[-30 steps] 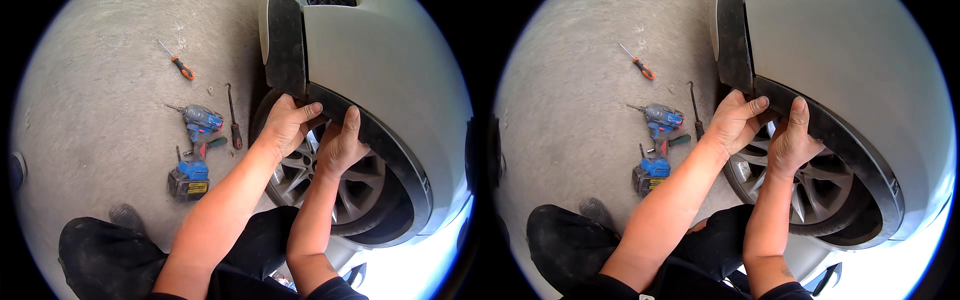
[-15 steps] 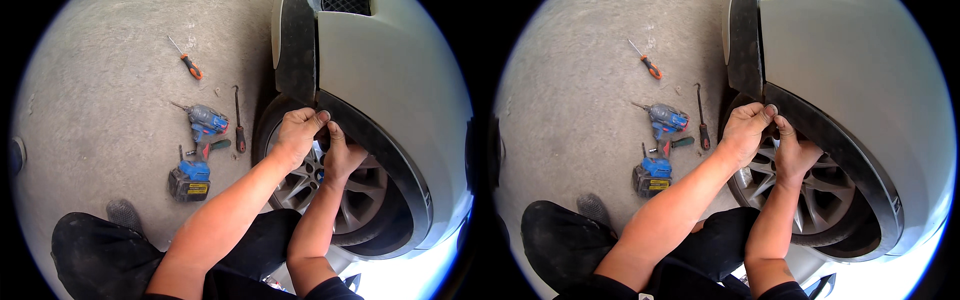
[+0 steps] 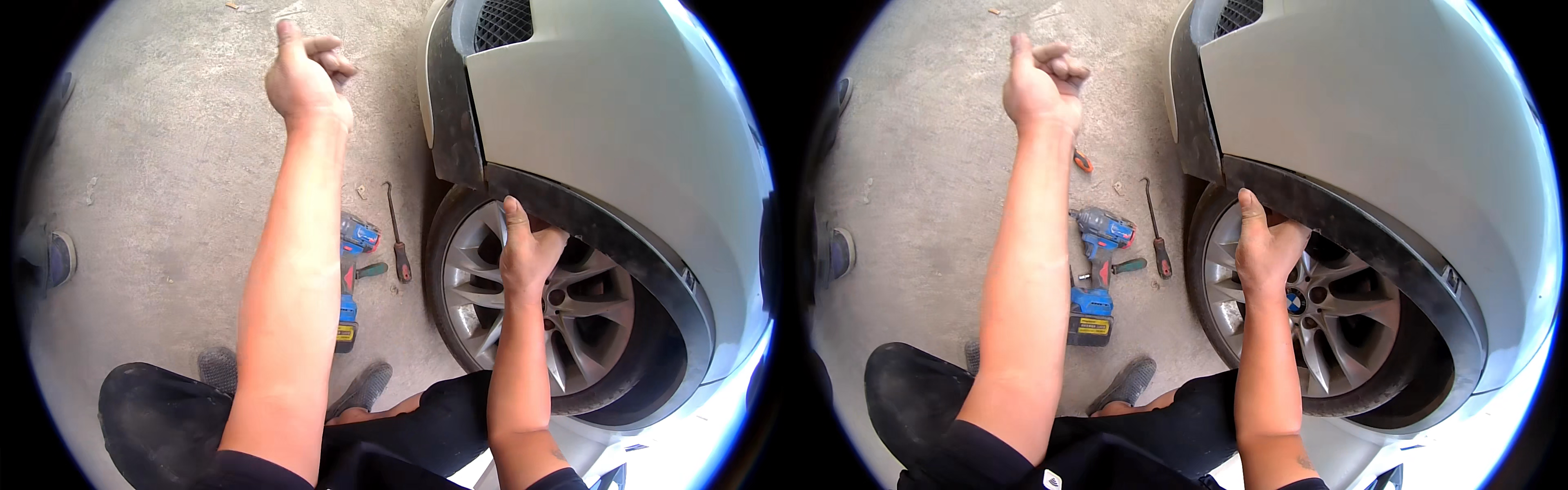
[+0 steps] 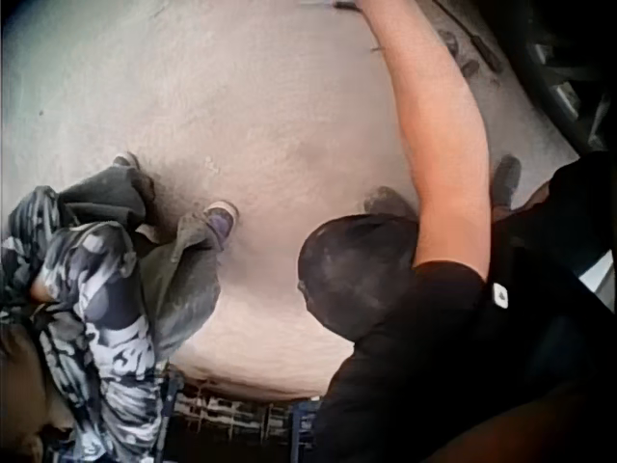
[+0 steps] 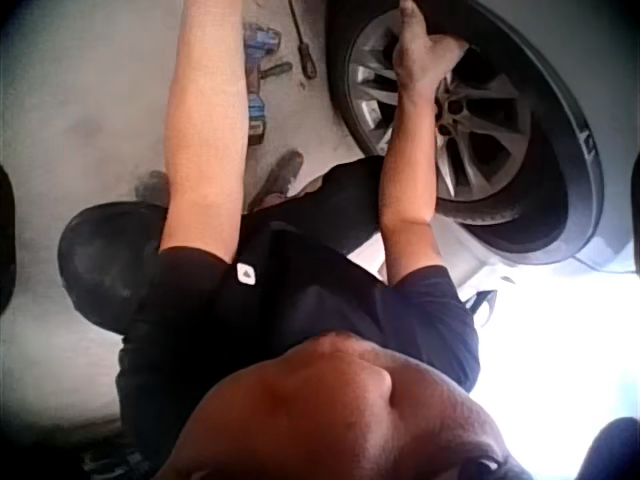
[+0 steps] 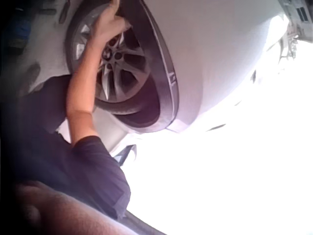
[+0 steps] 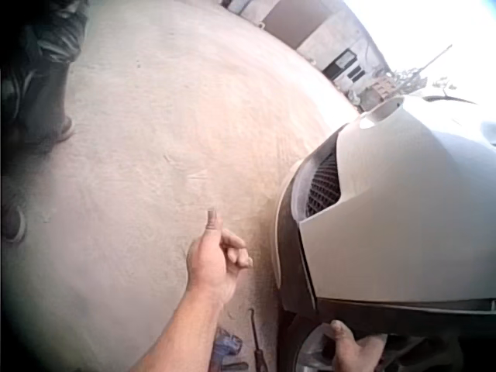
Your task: The person aligns and secures a black plastic trim piece along the front wheel arch of a white car. They use a cordless impact driver to fasten screws and a screwdriver to adjust the fit, ensuring the trim is flush with the bumper.
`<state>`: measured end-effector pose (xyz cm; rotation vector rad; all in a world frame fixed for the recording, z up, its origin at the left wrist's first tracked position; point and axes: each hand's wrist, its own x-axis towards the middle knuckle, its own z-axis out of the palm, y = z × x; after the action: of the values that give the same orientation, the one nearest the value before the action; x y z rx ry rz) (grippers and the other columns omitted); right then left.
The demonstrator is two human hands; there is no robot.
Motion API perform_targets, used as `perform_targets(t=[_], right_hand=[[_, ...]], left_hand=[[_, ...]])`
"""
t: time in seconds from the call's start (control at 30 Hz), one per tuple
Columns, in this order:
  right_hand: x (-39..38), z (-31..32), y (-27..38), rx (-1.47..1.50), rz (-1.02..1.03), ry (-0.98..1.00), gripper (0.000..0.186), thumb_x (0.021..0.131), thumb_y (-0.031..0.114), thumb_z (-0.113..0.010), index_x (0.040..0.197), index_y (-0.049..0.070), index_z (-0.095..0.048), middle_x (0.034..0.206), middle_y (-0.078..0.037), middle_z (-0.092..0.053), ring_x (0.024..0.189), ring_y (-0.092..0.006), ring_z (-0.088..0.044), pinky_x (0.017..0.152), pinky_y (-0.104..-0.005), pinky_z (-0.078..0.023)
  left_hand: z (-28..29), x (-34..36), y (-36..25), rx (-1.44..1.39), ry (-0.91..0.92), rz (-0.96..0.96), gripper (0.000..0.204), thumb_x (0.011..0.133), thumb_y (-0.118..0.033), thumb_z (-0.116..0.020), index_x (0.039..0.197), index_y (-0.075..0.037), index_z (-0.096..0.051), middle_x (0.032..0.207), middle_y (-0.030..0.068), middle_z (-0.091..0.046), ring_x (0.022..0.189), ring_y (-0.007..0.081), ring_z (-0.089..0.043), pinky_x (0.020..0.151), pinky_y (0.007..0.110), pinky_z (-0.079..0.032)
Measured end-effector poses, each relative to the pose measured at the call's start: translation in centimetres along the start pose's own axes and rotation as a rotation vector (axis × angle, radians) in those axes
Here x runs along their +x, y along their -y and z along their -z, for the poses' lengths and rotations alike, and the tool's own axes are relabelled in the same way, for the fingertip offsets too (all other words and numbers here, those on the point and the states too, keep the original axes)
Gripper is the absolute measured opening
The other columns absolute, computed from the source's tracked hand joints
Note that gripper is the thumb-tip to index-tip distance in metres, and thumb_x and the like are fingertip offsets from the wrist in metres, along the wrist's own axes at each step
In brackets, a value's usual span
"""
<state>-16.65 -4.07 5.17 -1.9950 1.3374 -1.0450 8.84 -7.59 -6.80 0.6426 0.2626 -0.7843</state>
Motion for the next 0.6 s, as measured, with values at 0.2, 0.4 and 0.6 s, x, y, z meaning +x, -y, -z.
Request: perform_targets(t=[0.2, 0.4, 0.6], right_hand=[[-0.3, -0.1, 0.4, -0.115, -0.027, 0.026, 0.037, 0.089, 0.0, -0.072, 0.122, -0.005, -0.057, 0.116, -0.012, -0.064, 0.105, -0.0191, -0.06, 0.099, -0.0336, -0.045], [-0.6, -1.3, -0.4, -0.209, -0.035, -0.055, 0.038, 0.087, 0.0, -0.074, 0.121, -0.007, -0.057, 0.117, -0.013, -0.064, 0.105, -0.0205, -0.06, 0.099, -0.034, -0.045], [-0.4, -0.8, -0.4, -0.23, -0.004, -0.05, 0.035, 0.089, 0.0, -0.072, 0.12, -0.007, -0.058, 0.117, -0.012, -0.064, 0.104, -0.0185, -0.06, 0.098, -0.0327, -0.046]], left_hand=[[-1.2, 13.6, -3.0, 0.379, -0.211, -0.638, 0.061, 0.101, -0.053, -0.046, 0.117, 0.006, -0.055, 0.115, 0.0226, -0.057, 0.105, 0.0307, -0.054, 0.096, 0.044, -0.044], [-5.9, 2.4, 14.5, 0.825, 0.102, -0.451, 0.069, 0.101, -0.055, -0.044, 0.135, 0.004, -0.054, 0.132, 0.0301, -0.058, 0.125, 0.0456, -0.052, 0.107, 0.048, -0.041], [-6.9, 3.0, 12.3, 0.834, 0.237, -0.188, 0.068, 0.099, -0.06, -0.043, 0.136, -0.003, -0.055, 0.137, 0.0275, -0.055, 0.129, 0.0445, -0.05, 0.108, 0.049, -0.04]])
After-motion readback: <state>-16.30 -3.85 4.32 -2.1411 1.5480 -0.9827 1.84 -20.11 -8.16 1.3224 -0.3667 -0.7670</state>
